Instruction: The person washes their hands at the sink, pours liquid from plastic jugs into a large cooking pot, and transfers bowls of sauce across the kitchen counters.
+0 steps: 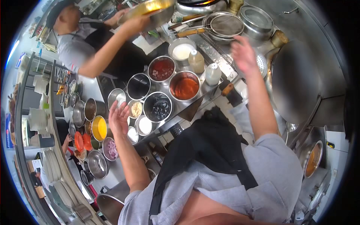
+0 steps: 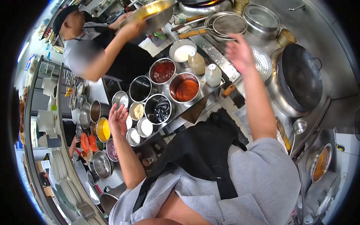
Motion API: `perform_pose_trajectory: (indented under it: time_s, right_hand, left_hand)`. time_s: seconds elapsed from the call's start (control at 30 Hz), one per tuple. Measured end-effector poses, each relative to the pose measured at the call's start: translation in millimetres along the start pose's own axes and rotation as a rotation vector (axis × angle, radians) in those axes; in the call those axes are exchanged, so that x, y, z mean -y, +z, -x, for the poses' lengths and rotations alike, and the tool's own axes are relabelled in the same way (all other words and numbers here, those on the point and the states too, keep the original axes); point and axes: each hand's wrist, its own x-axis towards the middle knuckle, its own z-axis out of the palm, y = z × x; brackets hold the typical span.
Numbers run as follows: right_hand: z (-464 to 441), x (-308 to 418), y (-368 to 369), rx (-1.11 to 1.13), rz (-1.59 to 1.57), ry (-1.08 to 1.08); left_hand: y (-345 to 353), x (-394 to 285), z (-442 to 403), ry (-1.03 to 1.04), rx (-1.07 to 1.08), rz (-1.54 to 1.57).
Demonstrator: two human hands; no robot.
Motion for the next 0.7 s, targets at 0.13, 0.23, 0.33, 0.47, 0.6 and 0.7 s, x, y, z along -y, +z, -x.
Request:
perform_pose_trajectory:
  time_s: [0.13,0.23,0.33,0.47,0.6,0.7]
  right_hand:
    - [125.9,-11.2,-110.5,-0.501,0.057,-0.014]
    - [234.1,-45.2,-117.1,-0.730,0.258,0.113]
    - [334.5,-66.8,-99.4,-0.784,0.204,0.119]
    - [468.2,-75.1,-82.7,-0.941,0.100,-0.017]
    - [588.6,-97.7,-98.3,-1.207,0.067,-0.233]
    - [658.7,-127.6,-125.7,-1.380,0.037,-0.286]
  left_hand:
    - [7.0,-28.1,3.7,0.052,0.120,-0.010]
    - [53.0,-15.4,-8.8,0.044,0.315,0.028]
    - [112.9,44.5,-26.5,-0.141,0.633,-0.007]
    - [219.5,123.1,17.3,-0.385,0.920,-0.081]
    - [298.7,135.6,109.6,-0.459,1.187,-0.196]
    - [332.5,147.4,159.0,-0.474,1.393,-0.242]
